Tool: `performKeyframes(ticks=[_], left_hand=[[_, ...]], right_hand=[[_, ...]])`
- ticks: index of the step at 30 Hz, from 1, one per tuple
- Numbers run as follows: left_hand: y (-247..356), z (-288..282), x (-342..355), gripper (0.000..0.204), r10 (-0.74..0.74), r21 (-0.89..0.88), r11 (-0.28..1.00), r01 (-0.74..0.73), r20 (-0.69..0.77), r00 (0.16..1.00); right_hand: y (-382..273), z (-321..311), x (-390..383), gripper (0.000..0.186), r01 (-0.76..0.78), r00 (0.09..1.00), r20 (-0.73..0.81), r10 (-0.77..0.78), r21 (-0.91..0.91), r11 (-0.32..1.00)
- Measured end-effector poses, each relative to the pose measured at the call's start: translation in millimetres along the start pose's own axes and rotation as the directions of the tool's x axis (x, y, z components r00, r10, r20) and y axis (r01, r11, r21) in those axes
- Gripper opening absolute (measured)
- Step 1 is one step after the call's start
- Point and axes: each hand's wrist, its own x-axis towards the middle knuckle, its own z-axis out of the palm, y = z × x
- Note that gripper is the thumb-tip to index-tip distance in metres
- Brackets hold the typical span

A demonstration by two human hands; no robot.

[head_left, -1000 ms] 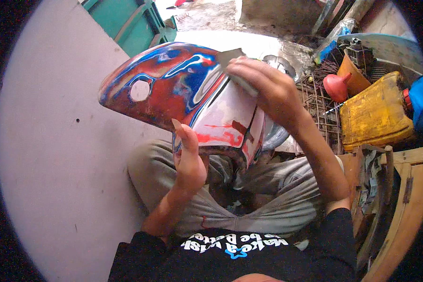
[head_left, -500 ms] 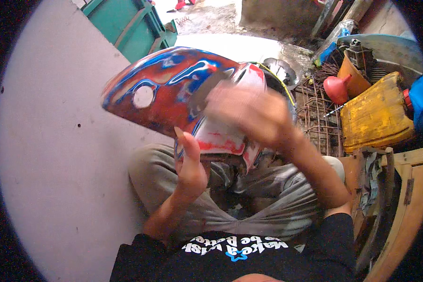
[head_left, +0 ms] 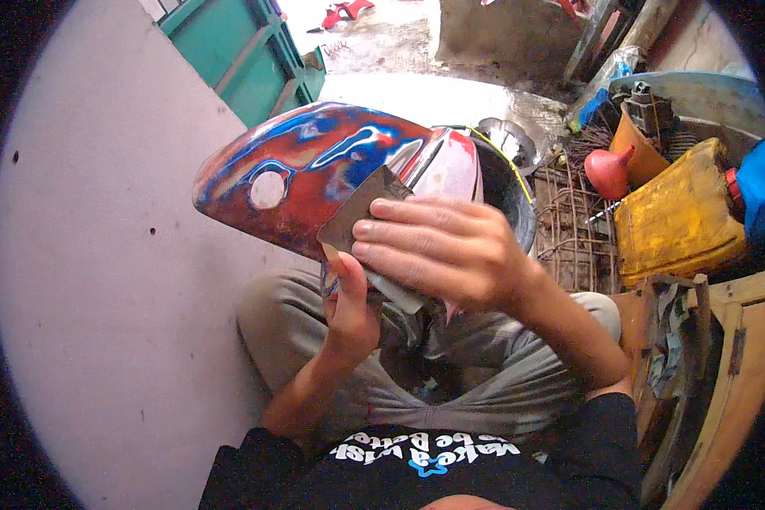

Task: The person sands a motorcycle fairing by hand using a small piece of sandpaper, dipping it into a bucket of water and rubbing the surface repeatedly.

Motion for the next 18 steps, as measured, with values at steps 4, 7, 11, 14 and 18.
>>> performKeyframes(ticks=[4, 7, 11, 14, 18], left_hand=[[7, -34, 13, 0.067, -0.032, 0.307, 0.952, 0.012, 0.062, 0.998], [7, -30, 2, 0.071, -0.036, 0.456, 0.887, -0.068, 0.215, 0.976], [1, -20, 5, 0.063, 0.071, 0.500, 0.854, -0.147, 0.167, 0.983], [-6, -24, 5, 0.038, 0.195, 0.498, 0.838, -0.225, 0.113, 0.974], [-24, -49, 14, 0.034, 0.328, 0.651, 0.683, -0.332, 0.133, 0.935]], right_hand=[[59, -20, -19, 0.027, -0.291, 0.957, -0.058, 0.286, -0.180, 0.939], [15, -4, -4, 0.029, -0.110, 0.993, -0.038, 0.113, 0.070, 0.991], [51, -4, -26, 0.026, -0.234, 0.971, -0.046, 0.233, -0.013, 0.972], [41, -3, -19, 0.026, -0.263, 0.964, -0.062, 0.259, -0.069, 0.962], [12, -4, -2, 0.027, -0.020, 1.000, -0.010, 0.020, 0.029, 0.999]])
